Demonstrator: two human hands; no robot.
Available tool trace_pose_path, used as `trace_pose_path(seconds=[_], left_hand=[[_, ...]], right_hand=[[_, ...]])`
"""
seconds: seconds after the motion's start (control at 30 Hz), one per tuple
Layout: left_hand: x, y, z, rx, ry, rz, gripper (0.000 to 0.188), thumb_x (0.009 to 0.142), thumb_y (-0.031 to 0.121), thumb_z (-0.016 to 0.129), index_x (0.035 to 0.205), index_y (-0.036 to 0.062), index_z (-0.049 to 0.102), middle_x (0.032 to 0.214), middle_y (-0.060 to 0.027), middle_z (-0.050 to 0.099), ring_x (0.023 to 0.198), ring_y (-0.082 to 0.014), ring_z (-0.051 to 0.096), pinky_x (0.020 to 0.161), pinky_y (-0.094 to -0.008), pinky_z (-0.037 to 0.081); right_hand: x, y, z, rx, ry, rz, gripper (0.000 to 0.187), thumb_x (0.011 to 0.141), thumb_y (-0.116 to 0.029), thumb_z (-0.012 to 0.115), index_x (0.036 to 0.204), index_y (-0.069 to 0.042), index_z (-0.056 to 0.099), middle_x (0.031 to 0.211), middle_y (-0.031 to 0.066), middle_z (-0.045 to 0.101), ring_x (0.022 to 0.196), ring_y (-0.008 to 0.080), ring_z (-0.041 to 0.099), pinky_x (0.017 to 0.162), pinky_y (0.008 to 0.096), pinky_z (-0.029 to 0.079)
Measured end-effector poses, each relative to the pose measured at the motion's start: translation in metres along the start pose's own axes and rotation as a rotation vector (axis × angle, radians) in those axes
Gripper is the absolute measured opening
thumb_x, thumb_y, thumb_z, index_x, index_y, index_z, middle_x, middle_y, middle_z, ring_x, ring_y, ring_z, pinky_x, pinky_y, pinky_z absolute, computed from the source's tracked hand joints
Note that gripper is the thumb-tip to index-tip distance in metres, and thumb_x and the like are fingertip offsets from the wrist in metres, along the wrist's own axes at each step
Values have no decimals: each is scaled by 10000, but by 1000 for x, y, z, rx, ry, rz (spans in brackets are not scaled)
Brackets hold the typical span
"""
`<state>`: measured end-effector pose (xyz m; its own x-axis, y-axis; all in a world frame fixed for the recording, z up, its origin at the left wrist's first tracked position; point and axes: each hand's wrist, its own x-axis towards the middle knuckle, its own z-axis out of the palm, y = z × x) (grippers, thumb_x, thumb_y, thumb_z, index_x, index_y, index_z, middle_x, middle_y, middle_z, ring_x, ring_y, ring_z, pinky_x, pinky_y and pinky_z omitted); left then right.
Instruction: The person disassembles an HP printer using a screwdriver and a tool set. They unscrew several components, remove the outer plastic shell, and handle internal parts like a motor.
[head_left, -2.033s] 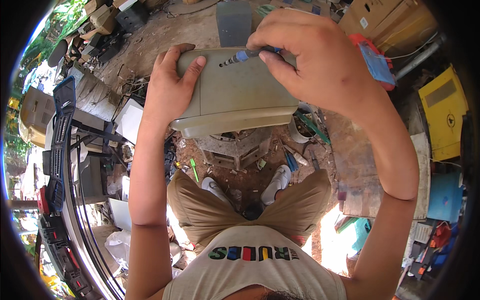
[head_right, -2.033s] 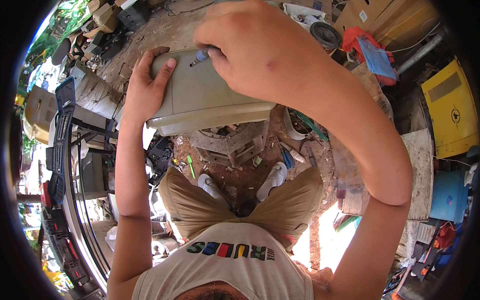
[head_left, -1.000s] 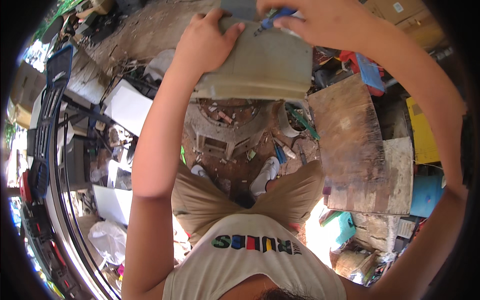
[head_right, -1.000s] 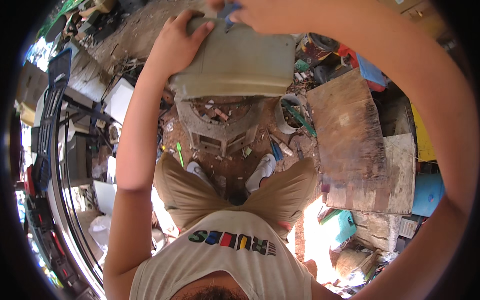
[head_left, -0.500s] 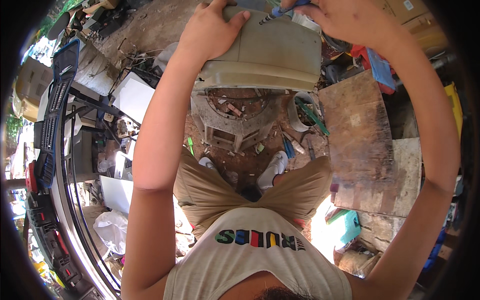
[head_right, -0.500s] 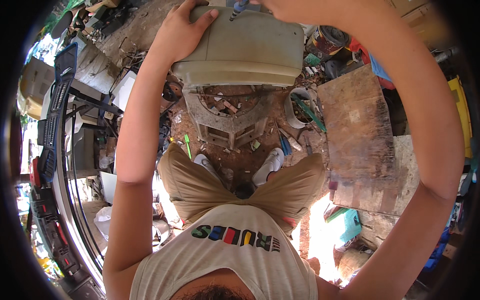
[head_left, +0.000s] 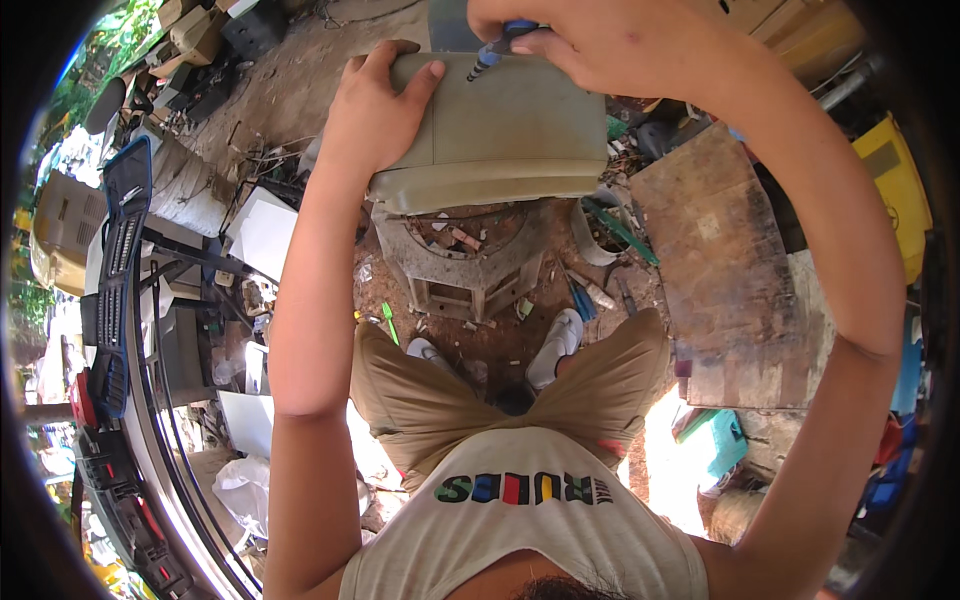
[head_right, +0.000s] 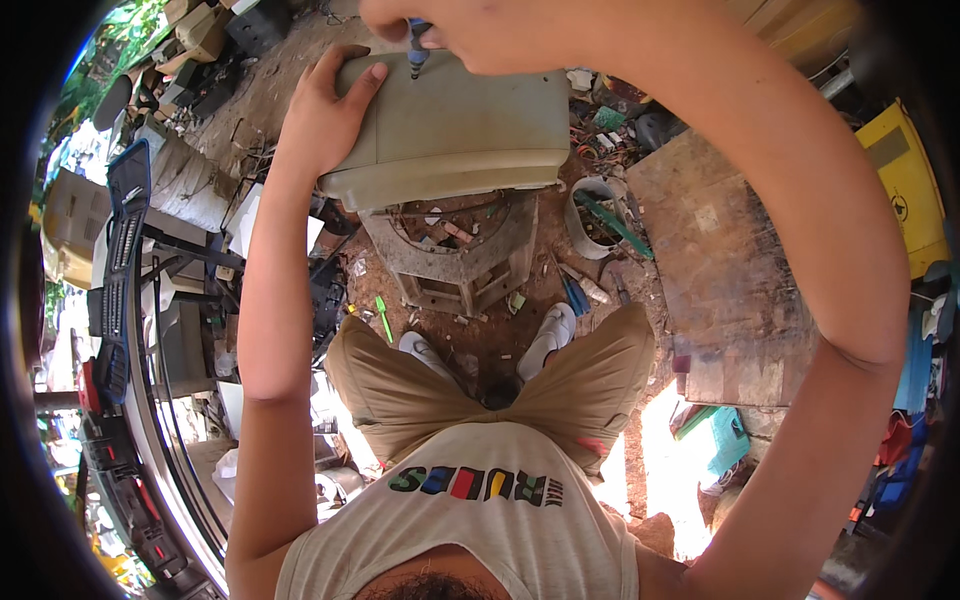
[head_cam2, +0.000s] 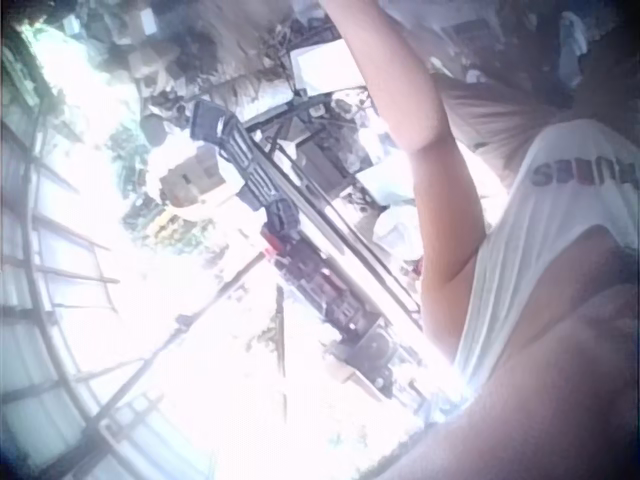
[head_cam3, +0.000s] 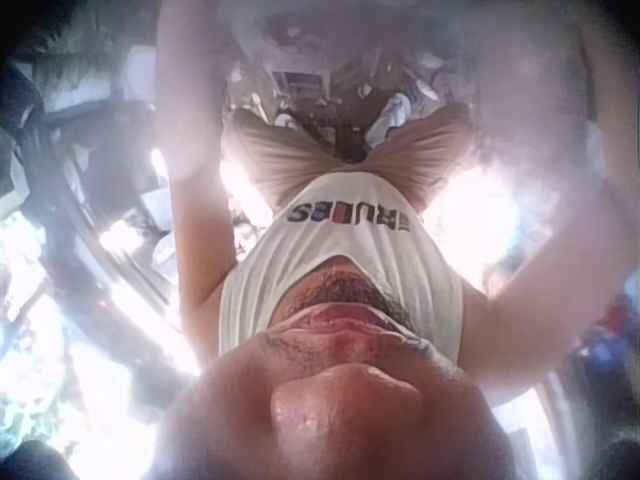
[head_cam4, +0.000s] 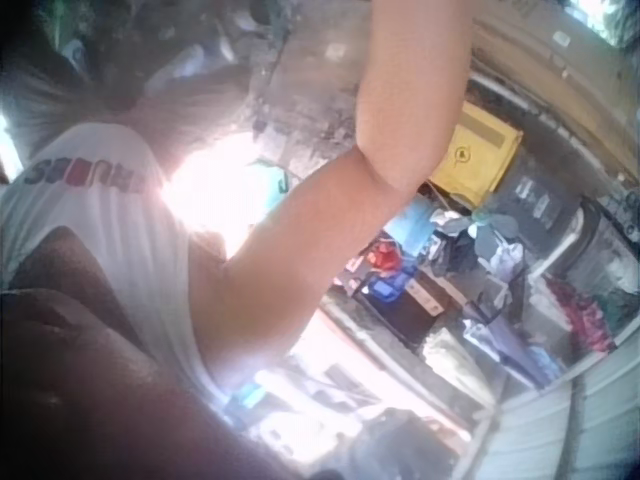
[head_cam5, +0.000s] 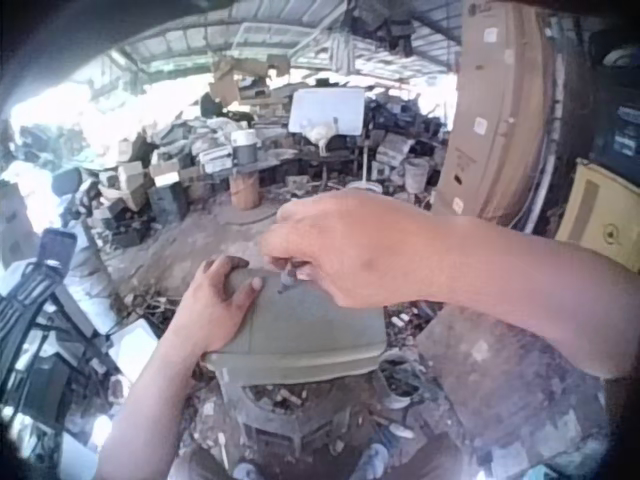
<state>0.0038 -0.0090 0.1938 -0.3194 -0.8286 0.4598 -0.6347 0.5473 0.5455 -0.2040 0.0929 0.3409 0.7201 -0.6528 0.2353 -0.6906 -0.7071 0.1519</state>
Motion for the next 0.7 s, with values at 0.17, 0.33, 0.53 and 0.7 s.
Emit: trace_pose_path(seconds=[0.17,0.33,0.53,0.7], left_hand=[[-1,-1,0,57,42,9,483,959,443,653,1308,110,637,1265,-247,622,1203,-393,597,1025,-453,466],[4,7,7,361,150,421,318,957,225,626,1257,120,654,1242,-166,647,1213,-376,585,1051,-465,439],[-6,25,18,419,98,340,348,908,131,577,1243,163,664,1271,-80,660,1260,-356,557,1075,-592,398],[-11,28,2,393,6,380,467,840,333,724,1262,146,651,1284,-87,648,1260,-353,546,1075,-531,409]], right_hand=[[4,-14,3,6,-58,388,159,916,-138,644,1021,-24,610,928,206,678,908,385,694,760,463,545],[2,-6,22,23,131,228,154,917,-132,644,1018,-21,608,884,223,672,879,393,692,745,478,543],[-9,14,33,171,270,37,168,910,-97,625,1054,-12,618,925,225,667,879,385,693,768,470,556],[-5,12,-9,75,-136,97,224,907,-113,618,1099,3,619,964,217,662,890,373,698,769,465,567]])
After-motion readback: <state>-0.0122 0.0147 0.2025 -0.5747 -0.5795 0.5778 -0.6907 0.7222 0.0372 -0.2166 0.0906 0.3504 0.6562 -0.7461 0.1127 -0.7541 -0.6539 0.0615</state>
